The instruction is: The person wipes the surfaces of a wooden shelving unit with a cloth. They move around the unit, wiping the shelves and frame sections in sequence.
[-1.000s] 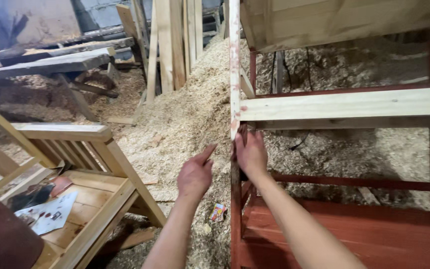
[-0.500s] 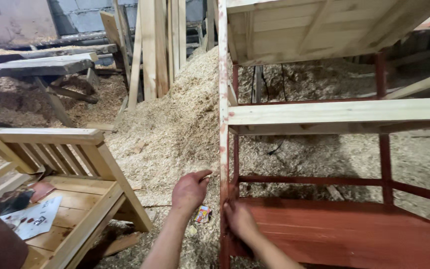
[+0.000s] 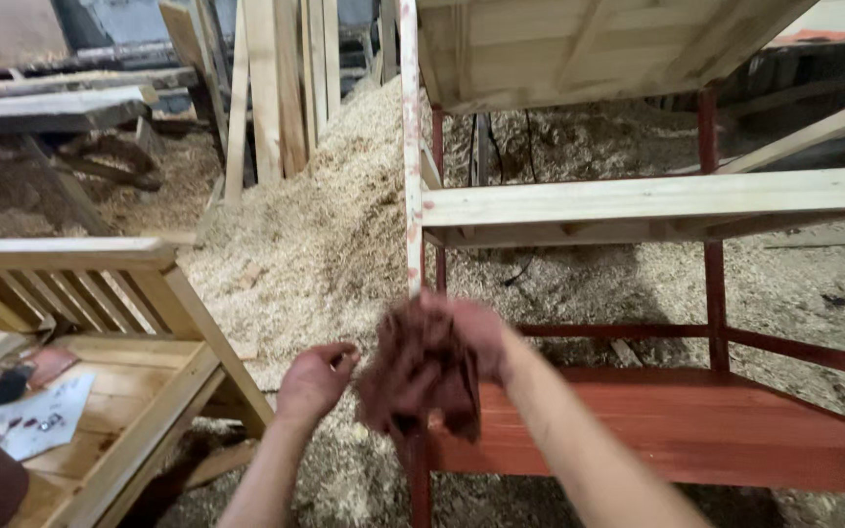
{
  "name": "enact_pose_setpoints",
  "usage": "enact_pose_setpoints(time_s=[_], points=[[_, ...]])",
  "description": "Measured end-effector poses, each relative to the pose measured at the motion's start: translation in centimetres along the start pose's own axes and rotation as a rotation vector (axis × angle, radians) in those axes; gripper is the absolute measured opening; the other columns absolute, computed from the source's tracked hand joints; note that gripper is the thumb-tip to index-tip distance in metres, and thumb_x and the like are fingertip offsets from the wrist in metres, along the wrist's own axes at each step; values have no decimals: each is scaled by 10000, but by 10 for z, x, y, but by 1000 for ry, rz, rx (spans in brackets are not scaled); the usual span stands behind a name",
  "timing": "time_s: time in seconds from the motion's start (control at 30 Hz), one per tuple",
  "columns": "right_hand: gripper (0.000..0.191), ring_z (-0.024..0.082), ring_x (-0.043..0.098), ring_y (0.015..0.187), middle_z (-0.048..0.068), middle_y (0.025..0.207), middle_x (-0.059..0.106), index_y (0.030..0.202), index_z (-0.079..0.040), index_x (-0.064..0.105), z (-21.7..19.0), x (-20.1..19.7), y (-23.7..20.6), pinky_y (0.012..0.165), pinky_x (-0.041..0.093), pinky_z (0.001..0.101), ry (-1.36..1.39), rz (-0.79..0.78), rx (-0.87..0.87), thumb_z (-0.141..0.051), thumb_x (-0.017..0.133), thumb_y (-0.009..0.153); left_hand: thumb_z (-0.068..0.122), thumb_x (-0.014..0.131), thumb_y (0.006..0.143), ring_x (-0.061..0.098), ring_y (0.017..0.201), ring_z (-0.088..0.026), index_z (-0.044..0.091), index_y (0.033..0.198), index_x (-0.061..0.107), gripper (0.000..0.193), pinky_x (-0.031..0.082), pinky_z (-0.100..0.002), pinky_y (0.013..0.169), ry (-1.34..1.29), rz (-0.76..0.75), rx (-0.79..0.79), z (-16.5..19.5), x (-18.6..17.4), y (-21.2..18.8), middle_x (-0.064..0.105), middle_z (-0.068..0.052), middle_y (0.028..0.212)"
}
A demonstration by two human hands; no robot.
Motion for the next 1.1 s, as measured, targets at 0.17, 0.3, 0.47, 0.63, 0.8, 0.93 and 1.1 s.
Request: enact_pose_setpoints(time_s=[0.17, 0.3, 0.47, 0.63, 0.8, 0.93, 1.1], points=[[381, 256, 666, 922, 125, 1012, 684, 1174, -18, 642, -70, 43, -37, 870, 598, 396, 234, -469, -382, -348, 478, 1078, 593, 521, 929, 675, 1146, -405, 85, 1374, 627, 684, 599, -543, 879, -979, -149, -19, 15, -2, -1, 715, -246, 1258], [429, 285, 642, 989, 163, 1096, 643, 1184, -14, 607, -60, 49, -28, 912, 586, 412, 202, -360, -447, -403, 449, 1093, 717, 460, 818, 635, 1295, -322, 214, 1520, 305, 876, 603, -501, 979, -1576, -310, 134, 64, -1, -30, 570, -139, 1475], [736, 357, 501, 1324, 237, 1417, 527, 1416, -7, 389, -29, 26, -20, 1132, 484, 466, 108, -369, -316, -637, 351, 1038, 531, 684, 851, 666, 1164, -326, 237, 1580, 313, 870, 601, -482, 972, -1277, -264, 59, 114, 20, -41, 642, -162, 1360], [1038, 286, 409, 1436, 101, 1564, 422, 1633, -212, 268, -11, -26, -22, 1135, 361, 503, -323, -289, -54, -818, 218, 791, 466, 743, 835, 734, 1008, -313, 28, 1232, 762, 591, 590, -395, 848, -811, -203, -319, 99, 52, -49, 811, -209, 1203], [806, 343, 666, 1233, 160, 1454, 597, 1507, -180, 467, 24, -142, -46, 1022, 571, 508, -771, 104, 146, -705, 448, 895, 278, 805, 794, 713, 992, -304, 149, 1168, 704, 409, 563, -425, 852, -274, 59, 187, 85, 77, -71, 667, -93, 1331], [626, 287, 673, 738, 194, 1013, 694, 1306, -27, 583, 79, -254, -86, 599, 609, 435, -675, 224, 349, -561, 597, 981, 213, 827, 672, 657, 964, -377, 269, 1382, 599, 748, 556, -466, 853, 185, -24, 346, 74, 106, -67, 493, -82, 1474], [485, 179, 636, 710, 44, 1051, 665, 1414, -212, 572, 150, -323, -108, 513, 586, 353, -828, 210, 561, -401, 616, 969, 318, 682, 848, 687, 1009, -364, 223, 1155, 690, 322, 578, -473, 846, 324, -8, 309, 63, 179, -65, 594, -88, 1344]])
Point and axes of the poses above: each hand's wrist, its own y-axis towards the middle knuckle, its own x-axis out of the palm, z = x × y, the point moved 1 cm from there along y, towards the middle knuckle
